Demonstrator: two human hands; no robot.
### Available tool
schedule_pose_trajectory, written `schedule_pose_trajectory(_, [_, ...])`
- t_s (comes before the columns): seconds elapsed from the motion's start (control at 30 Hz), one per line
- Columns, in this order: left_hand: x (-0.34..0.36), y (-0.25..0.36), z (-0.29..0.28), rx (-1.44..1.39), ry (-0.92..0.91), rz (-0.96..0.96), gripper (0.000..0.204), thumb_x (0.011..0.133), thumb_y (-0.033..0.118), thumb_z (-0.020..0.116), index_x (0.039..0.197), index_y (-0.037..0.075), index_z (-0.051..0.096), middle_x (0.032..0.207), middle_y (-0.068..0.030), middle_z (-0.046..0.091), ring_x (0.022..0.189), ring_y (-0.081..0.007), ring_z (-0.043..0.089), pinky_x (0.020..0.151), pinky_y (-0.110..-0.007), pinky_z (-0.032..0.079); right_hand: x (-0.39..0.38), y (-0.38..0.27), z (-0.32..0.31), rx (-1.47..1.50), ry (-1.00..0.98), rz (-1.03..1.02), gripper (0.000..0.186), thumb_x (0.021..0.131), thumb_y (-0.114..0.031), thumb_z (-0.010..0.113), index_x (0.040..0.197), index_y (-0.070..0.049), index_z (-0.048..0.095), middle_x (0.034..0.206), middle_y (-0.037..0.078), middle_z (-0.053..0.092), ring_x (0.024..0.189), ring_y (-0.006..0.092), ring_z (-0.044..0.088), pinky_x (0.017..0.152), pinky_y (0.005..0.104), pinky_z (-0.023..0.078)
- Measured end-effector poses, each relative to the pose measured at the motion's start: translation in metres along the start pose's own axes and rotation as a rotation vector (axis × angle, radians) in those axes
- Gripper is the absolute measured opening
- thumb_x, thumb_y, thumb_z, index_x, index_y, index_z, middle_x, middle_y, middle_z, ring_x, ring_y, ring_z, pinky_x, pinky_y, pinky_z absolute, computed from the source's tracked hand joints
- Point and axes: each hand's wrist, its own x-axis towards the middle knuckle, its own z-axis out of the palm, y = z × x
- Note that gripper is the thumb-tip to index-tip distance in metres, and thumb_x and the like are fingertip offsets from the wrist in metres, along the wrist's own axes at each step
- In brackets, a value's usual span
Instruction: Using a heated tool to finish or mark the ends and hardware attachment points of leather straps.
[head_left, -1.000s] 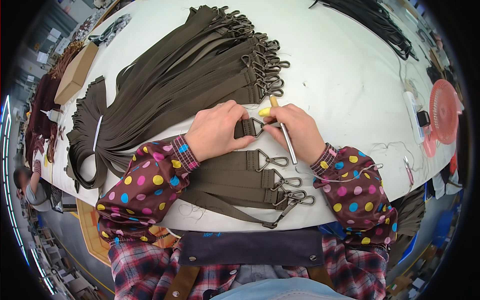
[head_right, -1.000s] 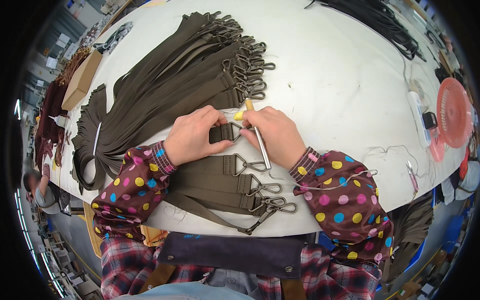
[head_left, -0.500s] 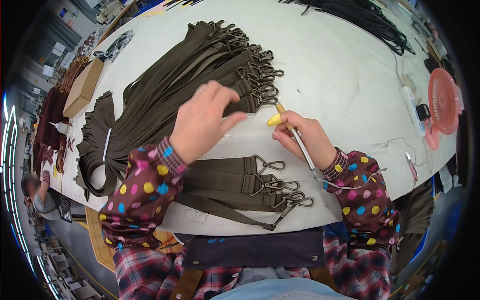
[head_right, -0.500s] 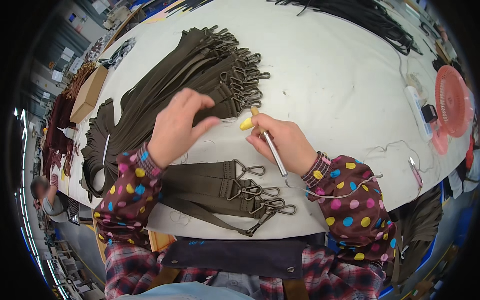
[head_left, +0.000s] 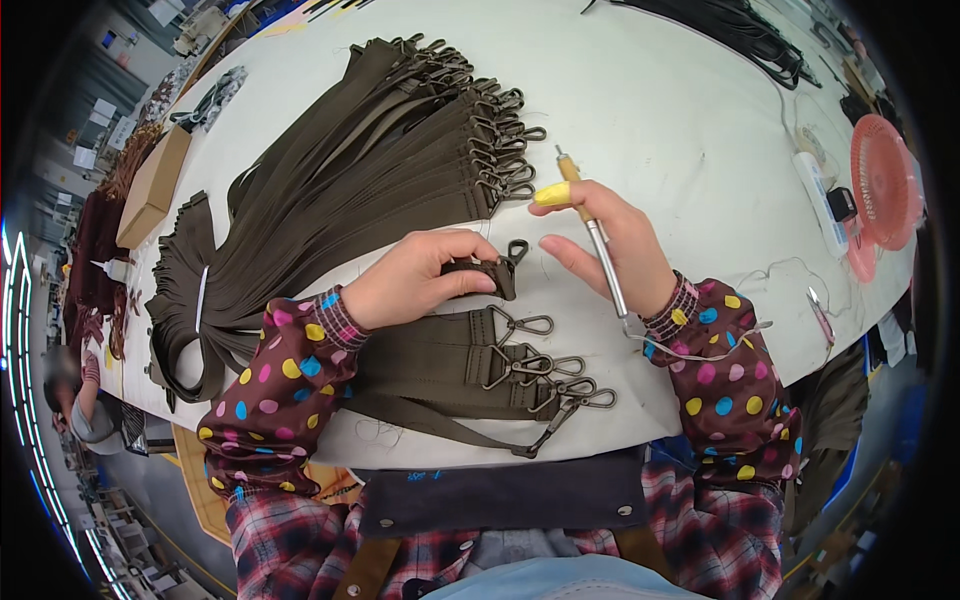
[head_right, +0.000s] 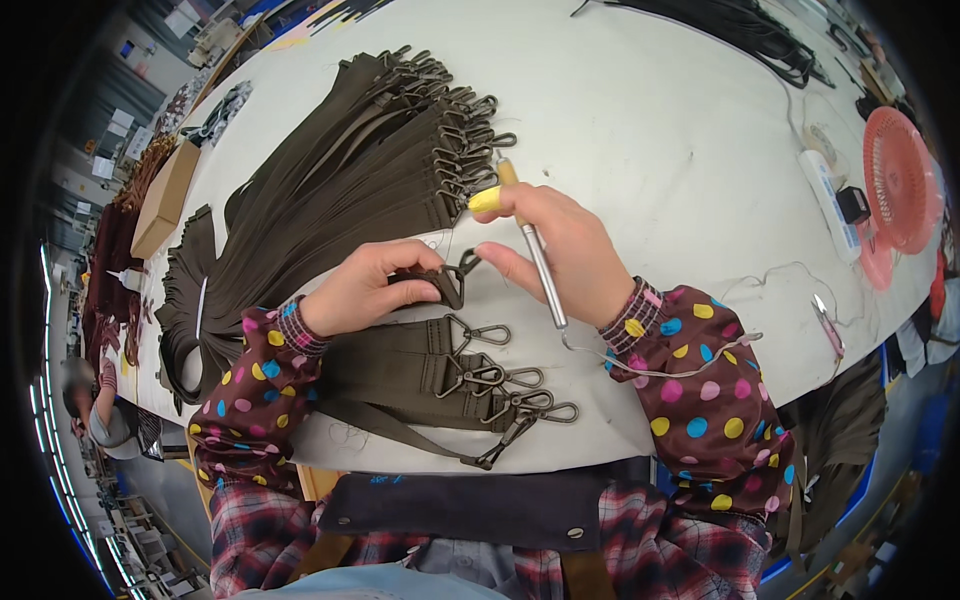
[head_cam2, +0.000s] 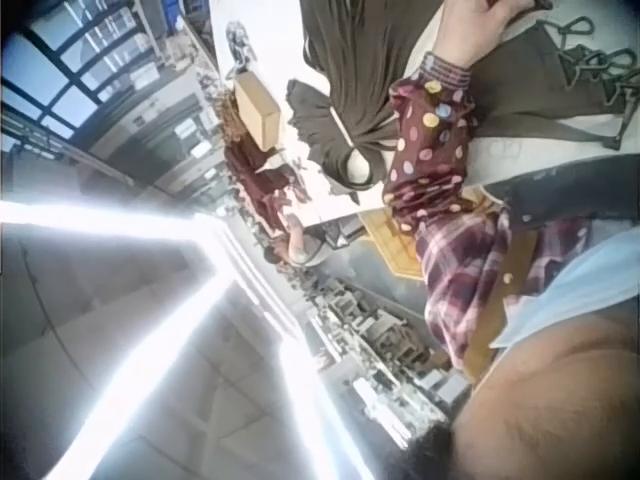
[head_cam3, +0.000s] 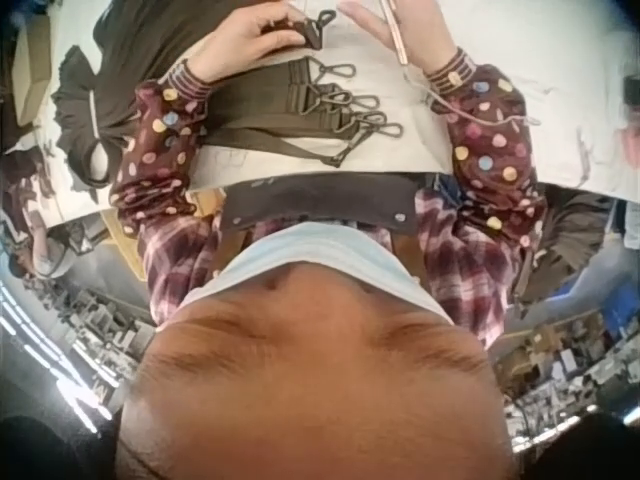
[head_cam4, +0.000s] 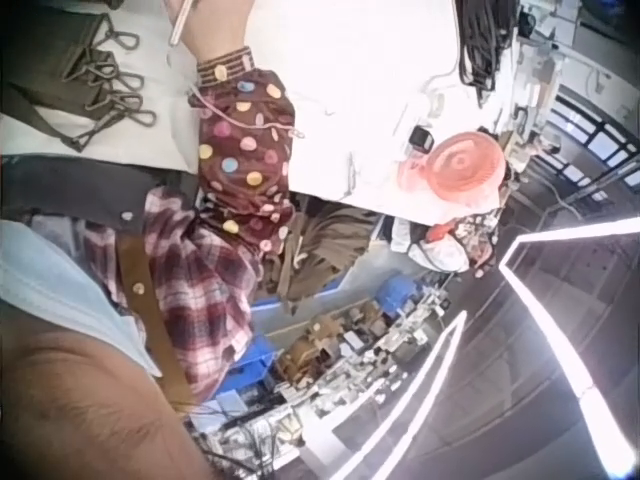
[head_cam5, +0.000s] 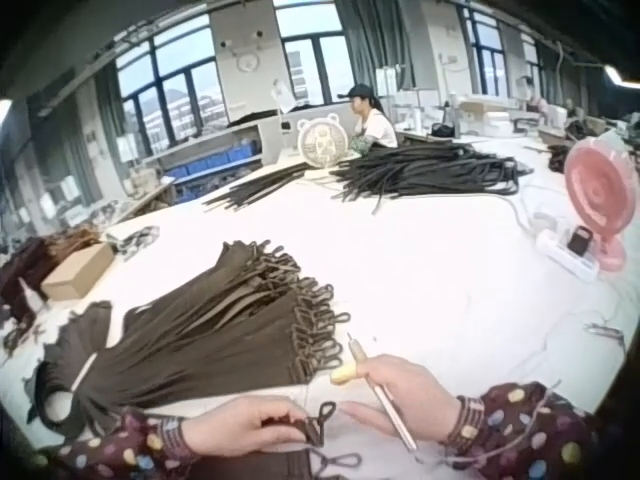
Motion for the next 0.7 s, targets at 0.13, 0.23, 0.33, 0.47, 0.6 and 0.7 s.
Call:
schedule_pose_trajectory(0.13, [0.001, -0.024, 0.011, -0.255, -0.017, -0.044, 0.022, 0.085, 0.011, 0.065, 0.104, 0.001, 0.059, 0.091, -0.0041, 0.062, 0.083, -0.0092, 0.056, 0.076, -0.025, 0.046, -0.001, 0.004, 0.014, -0.04, -0.249, -0.026, 0.034, 0.079, -0.017, 0.071, 0.109, -0.008, 0.056, 0.1, 0.006, 0.063, 0.096, 0.0222, 0.058, 0.09, 0.0329, 0.04])
schedule_pose_trajectory(0.23, [0.003, -0.018, 0.016, -0.102, 0.182, -0.064, 0.025, 0.08, 0.009, 0.068, 0.103, 0.003, 0.059, 0.094, -0.0062, 0.06, 0.084, -0.0145, 0.058, 0.077, -0.027, 0.047, -0.006, 0.012, 0.02, -0.087, -0.319, 0.011, 0.037, 0.075, -0.017, 0.072, 0.107, -0.009, 0.055, 0.093, 0.003, 0.062, 0.09, 0.0234, 0.057, 0.087, 0.0347, 0.039])
schedule_pose_trajectory(0.33, [0.001, -0.021, 0.022, 0.294, 0.337, 0.028, 0.027, 0.077, 0.007, 0.069, 0.102, 0.006, 0.059, 0.096, -0.008, 0.056, 0.086, -0.0209, 0.058, 0.077, -0.03, 0.048, -0.009, 0.019, 0.022, -0.2, -0.275, -0.032, 0.035, 0.073, -0.011, 0.072, 0.102, -0.008, 0.054, 0.087, 0.004, 0.06, 0.085, 0.0243, 0.056, 0.082, 0.0358, 0.041])
schedule_pose_trajectory(0.47, [-0.002, -0.017, 0.017, 0.622, 0.328, 0.2, 0.03, 0.077, 0.002, 0.066, 0.105, 0.007, 0.058, 0.1, -0.0075, 0.051, 0.078, -0.0188, 0.056, 0.072, -0.028, 0.048, -0.007, 0.019, 0.015, -0.278, -0.226, -0.038, 0.032, 0.073, -0.005, 0.069, 0.101, -0.007, 0.053, 0.087, 0.004, 0.061, 0.085, 0.0244, 0.057, 0.081, 0.0356, 0.041])
schedule_pose_trajectory(0.6, [-0.001, -0.016, 0.014, 0.312, 0.156, 0.126, 0.03, 0.077, 0.0, 0.063, 0.106, 0.007, 0.057, 0.098, -0.0073, 0.051, 0.077, -0.0178, 0.055, 0.069, -0.029, 0.047, -0.006, 0.016, 0.015, -0.24, -0.147, -0.025, 0.027, 0.079, -0.003, 0.064, 0.104, -0.006, 0.053, 0.088, 0.006, 0.064, 0.084, 0.0235, 0.06, 0.08, 0.0338, 0.044])
schedule_pose_trajectory(0.7, [0.003, -0.01, 0.018, 0.313, 0.123, 0.075, 0.029, 0.077, -0.001, 0.061, 0.104, 0.007, 0.055, 0.096, -0.0064, 0.051, 0.074, -0.0176, 0.054, 0.068, -0.029, 0.047, -0.01, 0.015, 0.023, 0.003, -0.068, 0.116, 0.024, 0.086, -0.006, 0.059, 0.109, -0.004, 0.052, 0.088, 0.006, 0.065, 0.08, 0.0191, 0.061, 0.074, 0.0298, 0.046])
